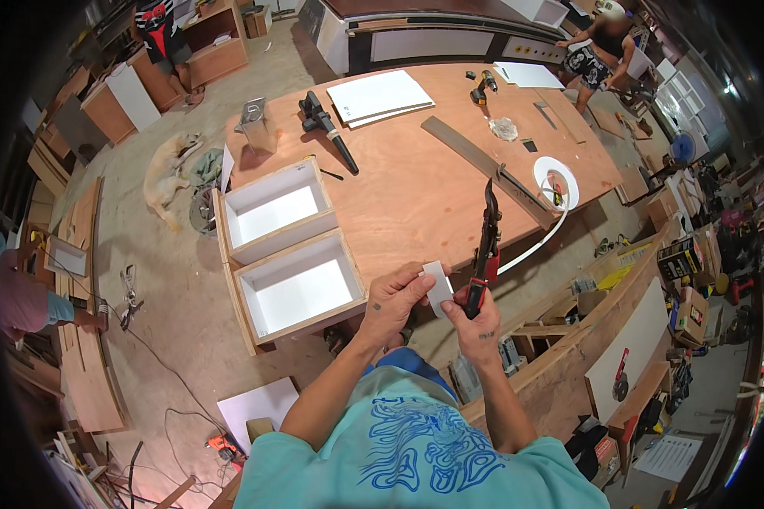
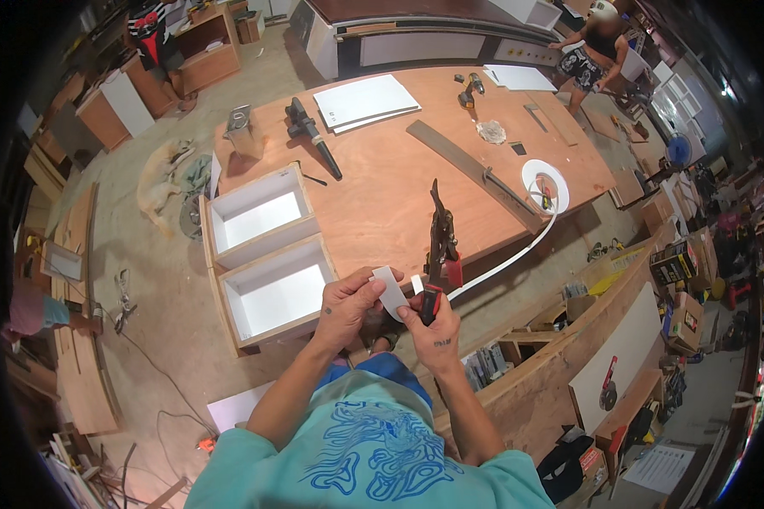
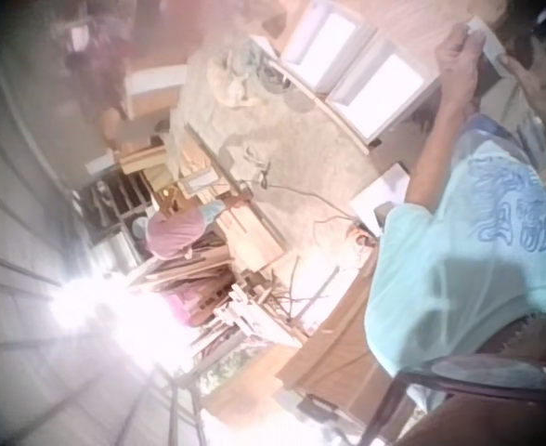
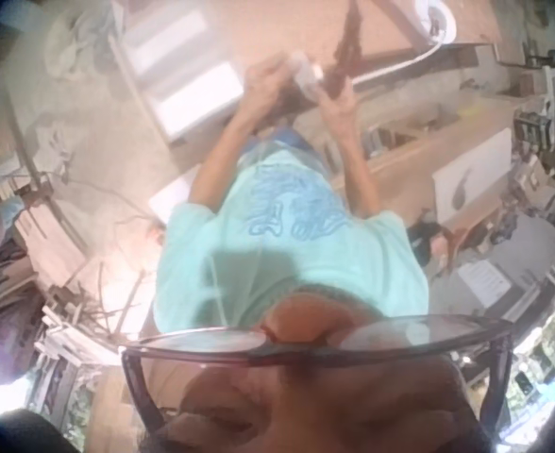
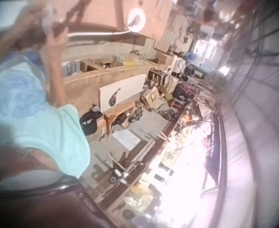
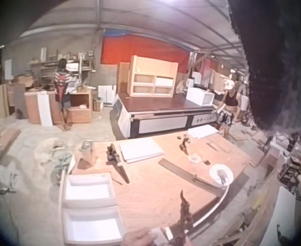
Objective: The person measures and cuts white edge banding, then uses a hammer and a red block to press the banding onto the edges of wooden cabinet frames. The person repeatedly aligns, taps, and trims the banding along the frame edges.
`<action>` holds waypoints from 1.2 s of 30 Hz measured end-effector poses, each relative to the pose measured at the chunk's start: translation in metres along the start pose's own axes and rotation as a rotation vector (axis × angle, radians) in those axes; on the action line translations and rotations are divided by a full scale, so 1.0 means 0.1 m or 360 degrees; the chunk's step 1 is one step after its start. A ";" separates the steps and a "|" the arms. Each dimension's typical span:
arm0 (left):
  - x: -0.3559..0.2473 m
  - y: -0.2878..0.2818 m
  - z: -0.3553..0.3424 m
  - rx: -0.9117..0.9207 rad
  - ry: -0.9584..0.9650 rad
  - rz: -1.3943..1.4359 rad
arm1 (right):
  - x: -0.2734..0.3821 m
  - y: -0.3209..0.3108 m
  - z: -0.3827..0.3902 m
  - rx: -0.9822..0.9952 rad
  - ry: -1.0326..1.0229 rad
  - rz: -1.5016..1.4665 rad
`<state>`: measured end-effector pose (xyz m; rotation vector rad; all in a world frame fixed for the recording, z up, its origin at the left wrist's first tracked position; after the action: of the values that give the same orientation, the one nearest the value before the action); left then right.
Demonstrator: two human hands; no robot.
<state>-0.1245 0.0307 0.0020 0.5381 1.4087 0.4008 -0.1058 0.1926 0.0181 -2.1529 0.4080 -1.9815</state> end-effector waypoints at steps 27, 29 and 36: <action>0.02 -0.10 0.03 0.0330 -0.0019 0.0342 | -0.07 0.04 -0.19 0.0587 0.0231 -0.0369; -0.02 -0.10 0.01 0.0317 0.0028 0.0608 | -0.04 0.08 -0.26 0.0664 0.0211 -0.0470; 0.13 -0.07 0.05 0.0163 0.0204 0.0638 | 0.07 -0.08 -0.19 0.0615 0.0083 -0.0362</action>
<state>-0.1180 0.0323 -0.0124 0.8971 1.4490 0.6961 -0.1240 0.1991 0.0291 -1.9738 -0.2108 -2.0282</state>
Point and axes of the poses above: each hand's wrist, its own z-axis away from the middle knuckle, its own y-axis out of the palm, x = y × z, the point moved 7 cm from there along -z, towards the middle knuckle, and after that the axes turned 7 degrees about z, right-handed, at the moved point
